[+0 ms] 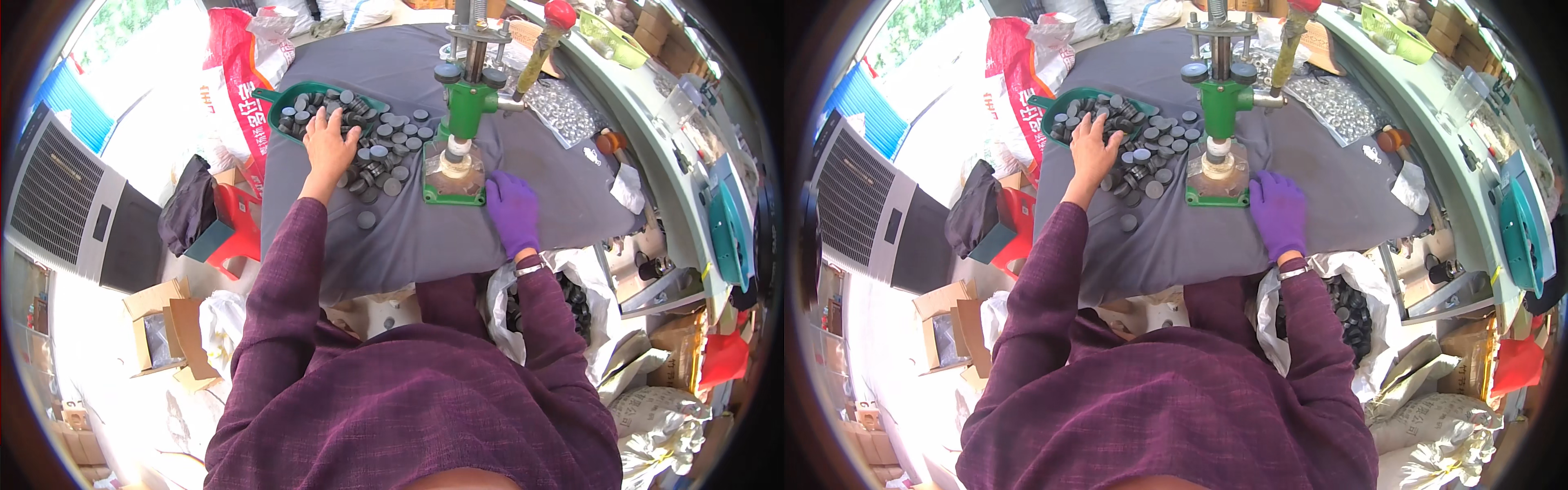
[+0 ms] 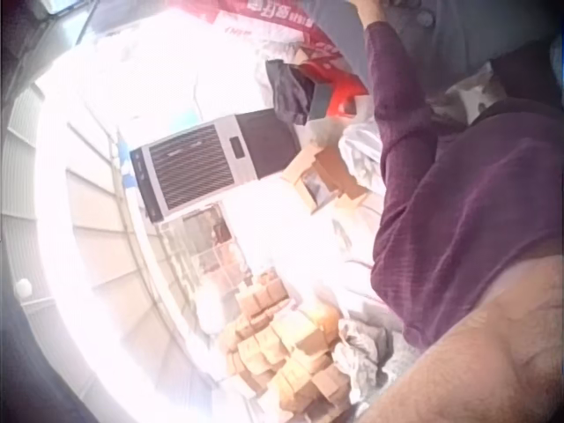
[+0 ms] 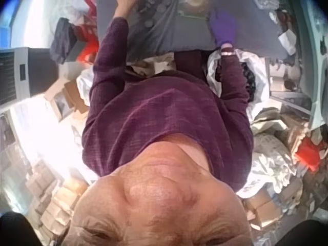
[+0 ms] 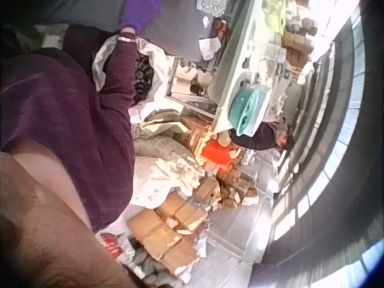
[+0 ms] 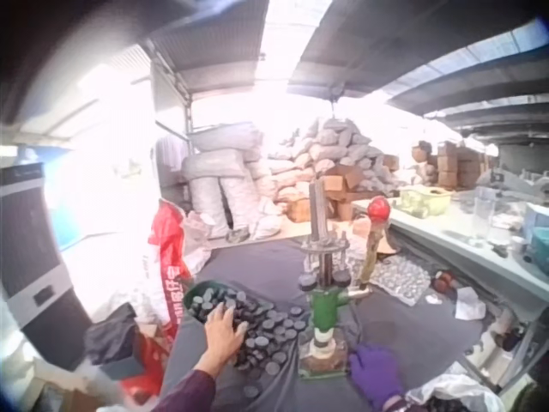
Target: Insert small plastic discs into a manual press, pull the lever to process them, and then move them aside.
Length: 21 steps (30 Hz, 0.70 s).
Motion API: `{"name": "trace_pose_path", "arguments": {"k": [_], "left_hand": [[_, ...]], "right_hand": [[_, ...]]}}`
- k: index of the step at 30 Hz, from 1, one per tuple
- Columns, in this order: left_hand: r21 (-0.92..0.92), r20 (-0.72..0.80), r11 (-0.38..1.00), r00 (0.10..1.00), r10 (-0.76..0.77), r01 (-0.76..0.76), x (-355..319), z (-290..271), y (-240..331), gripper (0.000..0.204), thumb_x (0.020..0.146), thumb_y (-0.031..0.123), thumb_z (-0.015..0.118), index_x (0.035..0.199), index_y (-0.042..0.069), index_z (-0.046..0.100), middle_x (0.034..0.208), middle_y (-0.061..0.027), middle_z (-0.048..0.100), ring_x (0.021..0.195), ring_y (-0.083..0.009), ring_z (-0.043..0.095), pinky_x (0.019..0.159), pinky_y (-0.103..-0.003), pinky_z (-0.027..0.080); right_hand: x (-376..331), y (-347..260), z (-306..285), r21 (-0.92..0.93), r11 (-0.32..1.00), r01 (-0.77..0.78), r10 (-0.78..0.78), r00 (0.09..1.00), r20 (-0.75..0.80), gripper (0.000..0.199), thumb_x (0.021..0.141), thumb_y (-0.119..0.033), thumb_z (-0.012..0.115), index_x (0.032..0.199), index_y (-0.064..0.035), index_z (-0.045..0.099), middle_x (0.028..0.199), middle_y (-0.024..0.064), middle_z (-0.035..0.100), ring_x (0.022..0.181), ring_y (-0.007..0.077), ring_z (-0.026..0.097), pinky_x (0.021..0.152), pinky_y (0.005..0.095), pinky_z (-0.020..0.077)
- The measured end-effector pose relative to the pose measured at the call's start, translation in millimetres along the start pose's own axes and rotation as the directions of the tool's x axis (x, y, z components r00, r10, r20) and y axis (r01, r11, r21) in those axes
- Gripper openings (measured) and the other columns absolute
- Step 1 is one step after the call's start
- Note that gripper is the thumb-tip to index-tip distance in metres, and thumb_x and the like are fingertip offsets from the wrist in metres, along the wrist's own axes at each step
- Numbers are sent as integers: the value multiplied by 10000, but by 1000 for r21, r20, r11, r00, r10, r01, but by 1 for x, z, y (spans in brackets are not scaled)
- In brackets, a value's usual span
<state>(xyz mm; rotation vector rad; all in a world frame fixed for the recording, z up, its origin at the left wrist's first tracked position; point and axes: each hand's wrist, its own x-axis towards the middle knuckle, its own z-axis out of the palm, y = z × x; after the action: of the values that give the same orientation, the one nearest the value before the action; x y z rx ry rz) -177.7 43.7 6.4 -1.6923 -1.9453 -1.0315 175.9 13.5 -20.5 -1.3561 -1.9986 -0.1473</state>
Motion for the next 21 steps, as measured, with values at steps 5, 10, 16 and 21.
{"name": "trace_pose_path", "arguments": {"k": [5, 10, 16, 21], "left_hand": [[-23, 88, 977, 973, 215, -213, 25, 35, 58, 509, 843, 368, 651, 1277, 112, 578, 1374, -223, 479, 1259, -409, 443, 1012, -525, 373], [-78, 285, 970, 927, 244, -232, 36, 79, 65, 453, 878, 379, 600, 1267, 147, 590, 1388, -194, 485, 1261, -393, 459, 1029, -492, 395], [-9, 485, 949, 829, 279, -314, 48, 139, 78, 461, 897, 290, 522, 1311, 89, 543, 1353, -181, 492, 1225, -424, 457, 954, -554, 409], [131, 622, 922, 754, 209, -364, 49, 138, 89, 505, 891, 324, 517, 1339, 91, 505, 1288, -142, 560, 1141, -367, 528, 899, -543, 414]], "right_hand": [[-2, -1, -10, 39, 996, -81, 79, 996, 49, 265, 912, -253, 535, 1045, -56, 652, 1047, 149, 663, 980, 331, 612, 870, 442, 470], [-6, 2, -1, 168, 984, 53, -59, 998, 32, 193, 856, -166, 534, 974, -78, 660, 1015, 171, 639, 977, 342, 603, 887, 459, 461], [-2, 5, -9, 4, 998, -61, 61, 994, 88, 290, 925, -284, 490, 1065, -46, 579, 996, 138, 609, 966, 317, 575, 865, 445, 434], [-2, 3, -17, 21, 991, -129, 124, 978, 169, 324, 935, -280, 493, 1135, -43, 589, 1072, 145, 611, 1048, 314, 558, 934, 434, 413]]}}
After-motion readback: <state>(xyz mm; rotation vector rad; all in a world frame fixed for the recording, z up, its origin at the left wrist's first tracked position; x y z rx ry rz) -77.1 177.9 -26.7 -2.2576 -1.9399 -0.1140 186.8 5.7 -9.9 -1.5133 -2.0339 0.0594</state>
